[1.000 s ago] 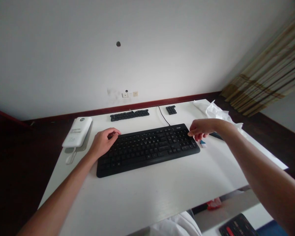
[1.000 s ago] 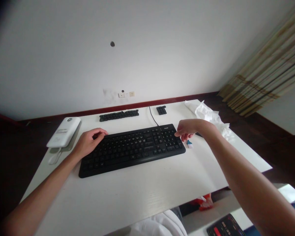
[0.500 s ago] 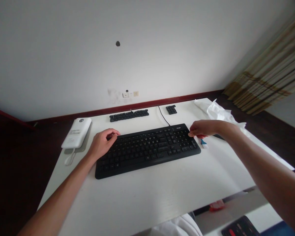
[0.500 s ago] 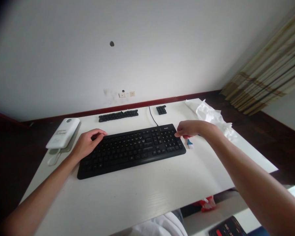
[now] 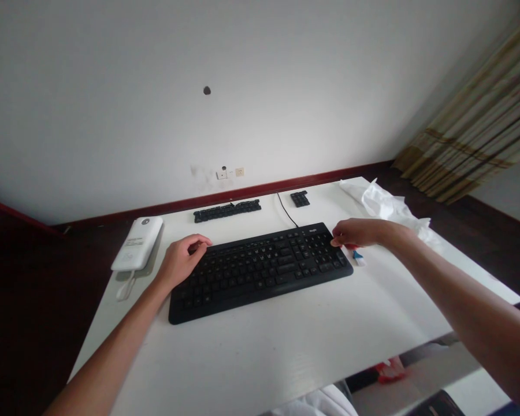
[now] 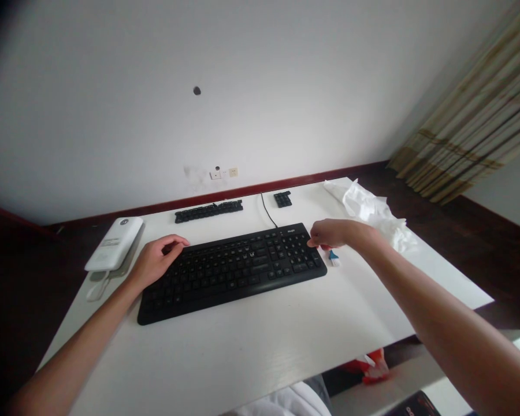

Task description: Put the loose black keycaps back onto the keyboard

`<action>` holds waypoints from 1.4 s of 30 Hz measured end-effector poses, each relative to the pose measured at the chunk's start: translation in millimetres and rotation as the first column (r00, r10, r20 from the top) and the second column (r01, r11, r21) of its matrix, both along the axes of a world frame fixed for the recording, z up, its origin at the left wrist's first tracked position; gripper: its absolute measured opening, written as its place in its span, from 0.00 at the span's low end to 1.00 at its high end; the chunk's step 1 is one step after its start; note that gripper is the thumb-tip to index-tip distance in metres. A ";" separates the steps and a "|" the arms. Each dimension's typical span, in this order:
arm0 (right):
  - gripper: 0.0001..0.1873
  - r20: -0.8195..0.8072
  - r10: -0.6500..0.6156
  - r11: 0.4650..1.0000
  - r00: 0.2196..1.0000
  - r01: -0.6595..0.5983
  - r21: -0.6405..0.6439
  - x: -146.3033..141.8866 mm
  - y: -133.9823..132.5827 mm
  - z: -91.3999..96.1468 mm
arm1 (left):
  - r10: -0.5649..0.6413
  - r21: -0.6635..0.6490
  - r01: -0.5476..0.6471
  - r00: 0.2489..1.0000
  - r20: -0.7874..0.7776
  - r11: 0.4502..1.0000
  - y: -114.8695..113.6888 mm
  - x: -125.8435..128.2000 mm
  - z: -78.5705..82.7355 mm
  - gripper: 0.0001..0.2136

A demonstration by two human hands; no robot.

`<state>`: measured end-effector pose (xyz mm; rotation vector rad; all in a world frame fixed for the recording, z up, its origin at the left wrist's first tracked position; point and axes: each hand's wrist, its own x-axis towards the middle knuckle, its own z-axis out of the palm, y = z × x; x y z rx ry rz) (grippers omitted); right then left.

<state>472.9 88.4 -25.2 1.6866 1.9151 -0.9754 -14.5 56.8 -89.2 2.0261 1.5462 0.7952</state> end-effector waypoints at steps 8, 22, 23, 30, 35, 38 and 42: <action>0.15 0.031 -0.006 0.998 1.000 0.004 0.069 -5.7 13.3 4.7 | 0.013 -0.015 -0.013 1.000 0.002 1.000 -1.3 1.4 2.8 0.12; 0.36 -0.209 -0.137 0.891 0.968 0.212 0.401 40.0 119.0 -26.8 | -0.027 -0.015 0.027 0.999 0.027 1.000 -3.3 1.4 3.8 0.12; 0.38 -0.241 -0.102 0.886 0.965 0.198 0.418 39.8 126.0 -30.3 | -0.025 -0.014 0.026 0.999 0.028 1.000 -3.4 1.7 3.9 0.13; 0.36 -0.415 0.104 0.775 0.904 0.188 0.604 37.1 152.7 -56.4 | -0.018 -0.016 0.018 1.000 0.018 1.000 -2.9 1.9 3.6 0.13; 0.30 -0.425 0.178 0.764 0.888 0.147 0.628 33.1 155.2 -59.8 | -0.028 -0.014 0.028 1.000 0.005 1.000 -2.5 1.0 3.7 0.13; 0.25 -0.403 0.181 0.758 0.897 0.134 0.639 27.1 151.9 -55.1 | -0.027 -0.015 0.027 1.000 -0.002 1.000 -2.4 1.1 3.9 0.14; 0.19 -0.388 0.125 0.749 0.913 0.169 0.640 21.8 146.9 -47.4 | -0.028 -0.016 0.028 0.999 -0.017 0.999 -2.4 1.6 4.5 0.14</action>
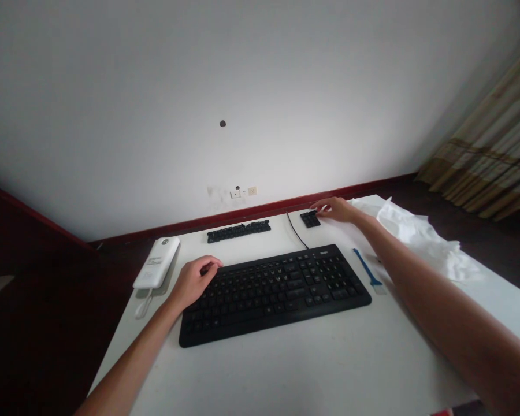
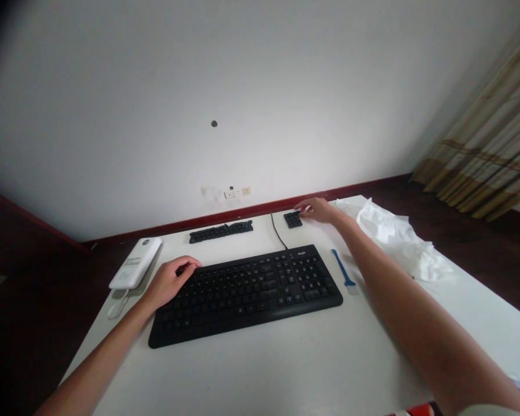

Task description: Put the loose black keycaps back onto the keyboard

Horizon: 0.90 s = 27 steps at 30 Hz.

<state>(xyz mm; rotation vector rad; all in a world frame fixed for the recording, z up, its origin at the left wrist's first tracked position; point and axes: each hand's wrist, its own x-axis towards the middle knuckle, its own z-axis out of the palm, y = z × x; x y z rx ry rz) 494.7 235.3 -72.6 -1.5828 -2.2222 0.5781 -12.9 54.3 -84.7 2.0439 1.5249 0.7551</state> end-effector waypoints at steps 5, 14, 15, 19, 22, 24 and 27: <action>0.17 0.005 -0.175 0.981 0.984 0.174 0.084 8.5 -8.2 17.0 | -0.011 0.022 0.011 1.000 -0.004 1.000 -0.3 -0.1 0.6 0.15; 0.33 -0.521 -0.156 0.969 0.839 0.028 -0.245 8.7 -89.4 35.3 | -0.007 0.013 0.007 0.999 0.031 1.000 -0.5 -0.4 -0.8 0.14; 0.33 -0.531 -0.143 0.966 0.835 0.000 -0.260 8.2 -97.4 35.4 | -0.006 0.011 0.006 0.999 0.034 1.000 -0.5 -0.6 -0.9 0.14; 0.30 -0.499 -0.033 0.939 0.866 -0.145 -0.313 7.0 -114.2 39.3 | -0.006 0.005 0.006 0.999 0.033 1.000 -0.2 -1.2 -1.0 0.14; 0.27 -0.455 0.059 0.905 0.889 -0.240 -0.351 5.5 -116.9 45.8 | -0.001 0.007 0.001 1.000 0.027 1.000 0.1 -0.9 -0.8 0.14; 0.25 -0.427 0.101 0.893 0.898 -0.271 -0.359 4.8 -117.7 49.4 | 0.001 0.004 -0.001 1.000 0.020 1.000 0.1 -0.4 -0.4 0.14; 0.24 -0.388 0.124 0.883 0.913 -0.279 -0.377 4.5 -119.2 51.8 | 0.002 -0.001 -0.002 1.000 0.006 1.000 0.3 0.0 0.1 0.14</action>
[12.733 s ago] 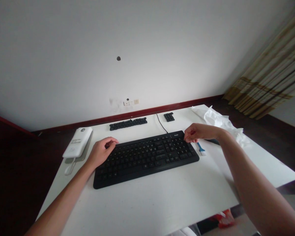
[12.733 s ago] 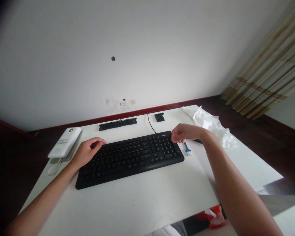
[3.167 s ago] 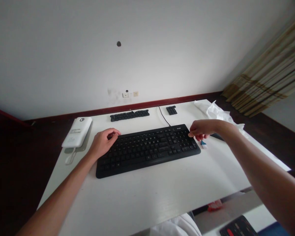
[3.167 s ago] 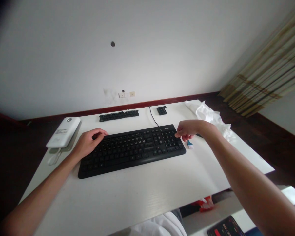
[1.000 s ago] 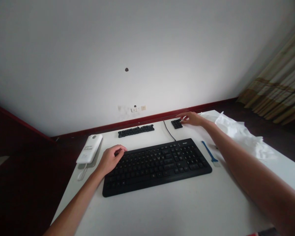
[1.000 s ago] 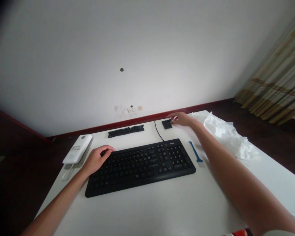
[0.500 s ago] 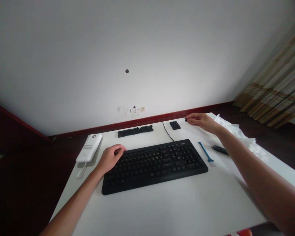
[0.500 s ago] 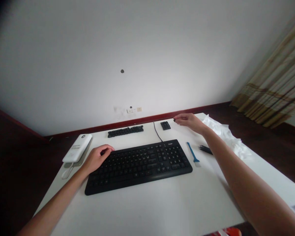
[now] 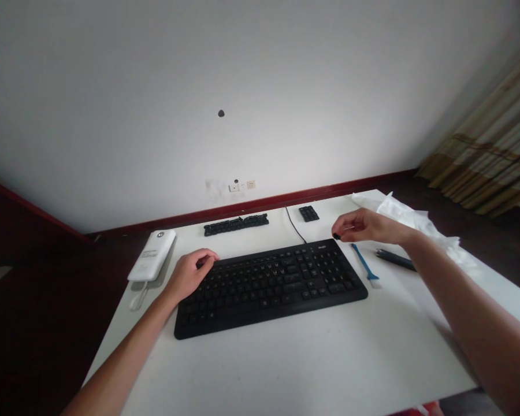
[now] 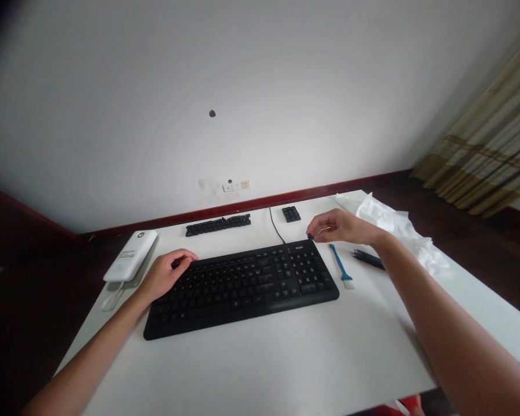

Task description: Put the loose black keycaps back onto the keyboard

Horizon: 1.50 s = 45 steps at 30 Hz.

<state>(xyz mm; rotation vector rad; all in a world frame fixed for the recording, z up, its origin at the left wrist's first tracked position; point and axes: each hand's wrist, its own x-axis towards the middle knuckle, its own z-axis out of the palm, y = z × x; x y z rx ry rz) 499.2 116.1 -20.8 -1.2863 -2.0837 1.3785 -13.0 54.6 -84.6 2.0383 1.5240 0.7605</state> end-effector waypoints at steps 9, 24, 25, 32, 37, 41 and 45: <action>0.14 0.353 0.084 0.989 0.932 -0.120 0.081 -4.8 -9.8 10.1 | 0.017 -0.007 -0.017 0.999 -0.032 1.000 2.1 -3.0 -2.8 0.15; 0.15 0.523 0.054 0.983 0.851 -0.136 0.120 -15.3 -13.7 9.6 | 0.022 -0.007 -0.022 0.999 -0.034 1.000 1.8 -1.3 -0.9 0.15; 0.15 0.522 0.054 0.982 0.851 -0.139 0.124 -15.2 -13.5 9.0 | 0.023 -0.009 -0.023 0.999 -0.035 1.000 1.9 -1.4 -1.2 0.15; 0.14 0.515 0.058 0.982 0.855 -0.142 0.126 -18.2 -14.7 8.5 | 0.022 -0.020 -0.022 0.999 -0.026 1.000 2.4 -1.8 -2.0 0.15; 0.12 0.505 0.031 0.984 0.863 -0.116 0.138 -18.0 -14.2 4.8 | 0.022 -0.027 -0.023 0.999 -0.030 0.999 1.7 -1.4 -0.9 0.14; 0.10 0.498 -0.004 0.992 0.867 -0.058 0.109 -18.0 -8.7 -0.5 | 0.027 -0.025 -0.028 0.999 -0.031 0.999 1.9 -1.0 -0.9 0.14; 0.11 0.518 -0.017 0.997 0.855 -0.026 0.075 -18.9 -4.5 -3.4 | 0.026 -0.033 -0.027 0.999 -0.030 0.999 1.8 -0.3 -0.4 0.15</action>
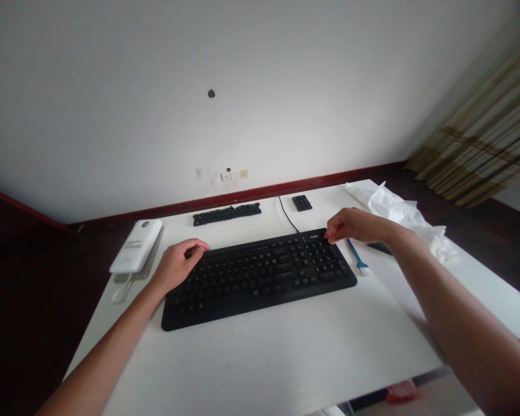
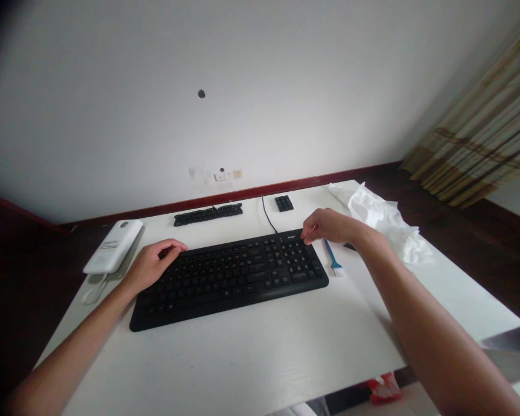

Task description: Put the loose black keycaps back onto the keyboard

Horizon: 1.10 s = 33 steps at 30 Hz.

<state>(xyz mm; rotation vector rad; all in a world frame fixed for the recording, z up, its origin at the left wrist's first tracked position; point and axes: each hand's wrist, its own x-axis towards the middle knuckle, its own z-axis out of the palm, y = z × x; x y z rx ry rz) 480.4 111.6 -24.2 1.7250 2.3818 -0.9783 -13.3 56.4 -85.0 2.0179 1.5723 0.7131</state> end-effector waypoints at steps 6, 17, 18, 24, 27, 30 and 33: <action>0.13 0.090 -0.097 0.989 0.991 0.106 -0.102 -1.8 3.3 1.7 | 0.015 -0.011 -0.015 1.000 0.001 1.000 -0.1 0.5 0.5 0.14; 0.16 0.102 -0.208 0.960 0.973 0.224 -0.171 -23.4 12.2 9.6 | 0.033 -0.022 -0.033 0.999 0.012 0.999 1.6 -0.5 -3.0 0.14; 0.17 0.089 -0.218 0.959 0.972 0.230 -0.164 -23.5 10.9 9.4 | 0.038 -0.022 -0.038 0.999 0.010 0.999 1.8 -0.7 -3.4 0.14; 0.19 0.070 -0.225 0.956 0.972 0.234 -0.179 -18.4 6.2 6.2 | 0.052 -0.023 -0.052 0.999 -0.005 0.998 2.5 -1.3 -3.8 0.15; 0.20 0.082 -0.195 0.960 0.977 0.208 -0.190 -15.9 5.1 7.2 | 0.055 -0.019 -0.055 0.998 -0.011 0.998 2.2 -0.7 -3.1 0.14; 0.20 0.117 -0.150 0.963 0.982 0.172 -0.209 -16.9 5.1 9.8 | 0.061 -0.019 -0.061 0.998 -0.018 0.998 2.1 0.4 -2.6 0.14; 0.17 0.183 -0.105 0.972 0.978 0.140 -0.187 -21.8 7.1 11.9 | 0.067 -0.017 -0.067 0.998 -0.012 0.998 2.0 1.3 -2.4 0.14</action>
